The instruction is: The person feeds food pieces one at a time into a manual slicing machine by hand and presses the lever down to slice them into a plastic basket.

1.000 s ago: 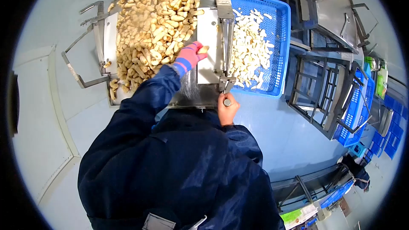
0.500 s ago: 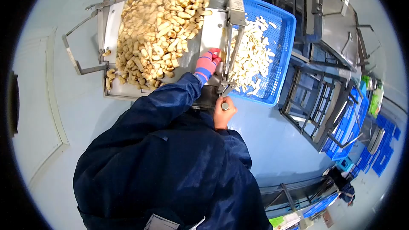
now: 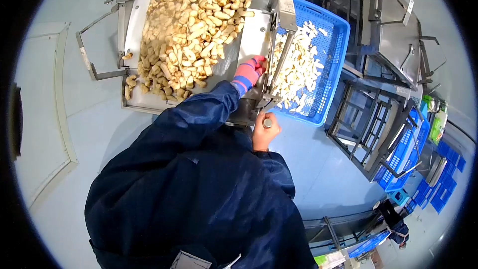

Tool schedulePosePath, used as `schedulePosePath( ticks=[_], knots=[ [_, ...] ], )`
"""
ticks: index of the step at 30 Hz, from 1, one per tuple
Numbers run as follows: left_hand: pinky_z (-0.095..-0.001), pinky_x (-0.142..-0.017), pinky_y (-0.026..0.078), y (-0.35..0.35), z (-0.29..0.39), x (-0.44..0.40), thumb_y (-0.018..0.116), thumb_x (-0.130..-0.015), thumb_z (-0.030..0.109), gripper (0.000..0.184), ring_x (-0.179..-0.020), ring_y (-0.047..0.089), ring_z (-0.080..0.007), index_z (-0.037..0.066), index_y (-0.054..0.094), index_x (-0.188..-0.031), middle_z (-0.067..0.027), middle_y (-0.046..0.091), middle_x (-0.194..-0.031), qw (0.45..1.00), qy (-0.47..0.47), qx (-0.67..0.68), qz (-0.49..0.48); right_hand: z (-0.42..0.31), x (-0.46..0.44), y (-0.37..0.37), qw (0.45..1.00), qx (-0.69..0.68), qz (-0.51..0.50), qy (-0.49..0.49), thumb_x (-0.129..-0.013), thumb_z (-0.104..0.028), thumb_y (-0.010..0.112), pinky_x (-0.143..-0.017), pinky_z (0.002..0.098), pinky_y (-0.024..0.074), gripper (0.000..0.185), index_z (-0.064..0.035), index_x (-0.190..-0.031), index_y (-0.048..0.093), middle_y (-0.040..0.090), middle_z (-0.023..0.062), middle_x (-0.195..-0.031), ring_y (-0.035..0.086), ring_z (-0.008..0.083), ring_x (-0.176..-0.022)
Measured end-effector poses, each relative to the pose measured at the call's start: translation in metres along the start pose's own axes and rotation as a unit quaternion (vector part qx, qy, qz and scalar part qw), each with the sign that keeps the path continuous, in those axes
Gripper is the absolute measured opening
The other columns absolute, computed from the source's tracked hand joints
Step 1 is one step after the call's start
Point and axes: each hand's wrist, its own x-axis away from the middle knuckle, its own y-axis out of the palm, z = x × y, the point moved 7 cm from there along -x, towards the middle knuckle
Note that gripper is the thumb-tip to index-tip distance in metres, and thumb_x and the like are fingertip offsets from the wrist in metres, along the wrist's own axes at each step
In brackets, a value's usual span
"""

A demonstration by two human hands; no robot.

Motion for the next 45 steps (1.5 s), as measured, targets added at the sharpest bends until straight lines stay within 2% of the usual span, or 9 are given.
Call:
schedulePosePath(
  ticks=[4,5,9,25,29,33,41,43,45],
  knots=[
    [-0.0325,-0.062,0.048,0.006,-0.012,-0.007,0.059,-0.08,0.01,0.03,-0.066,0.061,-0.022,0.009,0.057,-0.111,-0.011,0.065,-0.078,0.992,-0.016,0.123,-0.013,0.039,0.003,0.018,0.999,-0.008,-0.032,-0.008,-0.08,-0.009,0.061,-0.043,0.0289,0.032,0.027,-0.0011,-0.059,0.045,0.041,0.0069,-0.048,0.036,0.0084,-0.047],
    [-0.0274,-0.055,0.045,0.009,-0.014,-0.011,0.054,-0.084,0.003,0.031,-0.06,0.054,-0.0125,0.009,0.056,-0.115,-0.0052,0.064,-0.08,0.995,0.004,0.099,-0.014,0.037,0.002,0.016,0.999,-0.026,-0.021,-0.016,-0.079,-0.009,0.061,-0.043,0.0288,0.0325,0.027,-0.0008,-0.059,0.045,0.041,0.0066,-0.047,0.036,0.0084,-0.046],
    [-0.0255,-0.056,0.046,0.013,-0.022,-0.017,0.052,-0.085,0.002,0.029,-0.061,0.055,-0.011,0.009,0.057,-0.112,-0.0054,0.064,-0.08,0.998,0.031,0.051,0.005,-0.004,-0.001,0.0,1.0,0.002,0.01,-0.009,-0.079,-0.008,0.062,-0.043,0.029,0.033,0.027,-0.0005,-0.058,0.046,0.041,0.0055,-0.046,0.037,0.0081,-0.044],
    [-0.0291,-0.063,0.049,0.015,-0.018,-0.019,0.054,-0.084,0.006,0.021,-0.067,0.061,-0.0179,0.002,0.058,-0.104,-0.0105,0.066,-0.082,0.995,0.066,-0.042,0.054,0.022,0.002,0.004,1.0,-0.003,-0.001,0.005,-0.079,-0.008,0.062,-0.043,0.0311,0.033,0.024,-0.0006,-0.06,0.049,0.042,0.009,-0.046,0.036,0.0106,-0.044],
    [-0.0389,-0.073,0.048,0.013,-0.012,-0.016,0.054,-0.08,0.01,0.018,-0.081,0.06,-0.0346,0.005,0.063,-0.094,-0.0174,0.064,-0.087,0.997,0.046,-0.002,0.06,0.013,0.002,0.003,0.999,0.036,0.011,-0.039,-0.079,-0.008,0.061,-0.043,0.0321,0.0336,0.024,-0.0008,-0.059,0.048,0.041,0.0106,-0.047,0.039,0.0133,-0.043],
    [-0.0296,-0.065,0.05,0.012,-0.011,-0.015,0.055,-0.083,0.006,0.018,-0.072,0.063,-0.0205,0.0,0.063,-0.098,-0.0134,0.066,-0.086,0.984,0.093,-0.086,0.126,0.062,0.007,0.017,1.0,0.007,-0.018,0.0,-0.08,-0.009,0.059,-0.045,0.0321,0.0333,0.024,0.0,-0.061,0.048,0.039,0.0111,-0.049,0.037,0.0111,-0.048],
    [-0.028,-0.059,0.048,0.023,0.035,0.002,0.057,-0.084,0.01,0.014,-0.061,0.056,-0.0161,0.002,0.06,-0.095,-0.0066,0.062,-0.076,0.953,-0.014,0.302,-0.034,0.054,0.007,0.013,1.0,-0.017,-0.007,0.008,-0.08,-0.01,0.06,-0.044,0.0318,0.032,0.027,-0.0011,-0.058,0.046,0.037,0.0085,-0.049,0.034,0.0112,-0.048],
    [-0.0312,-0.065,0.049,-0.02,0.08,0.015,0.06,-0.081,0.013,0.019,-0.069,0.058,-0.02,0.003,0.06,-0.097,-0.0088,0.063,-0.083,0.993,0.095,0.063,0.018,0.053,0.005,0.011,1.0,-0.01,-0.002,-0.006,-0.079,-0.01,0.061,-0.044,0.0323,0.0328,0.027,-0.0011,-0.058,0.047,0.039,0.0095,-0.048,0.036,0.0132,-0.045],
    [-0.0349,-0.074,0.048,-0.072,0.089,0.02,0.064,-0.076,0.016,0.026,-0.08,0.059,-0.0246,0.005,0.06,-0.099,-0.0107,0.062,-0.09,0.945,0.223,-0.201,0.131,0.048,0.005,0.01,1.0,0.004,-0.003,-0.019,-0.079,-0.01,0.061,-0.044,0.0323,0.0333,0.026,-0.0011,-0.058,0.048,0.04,0.0102,-0.047,0.037,0.0128,-0.044]
  ],
)
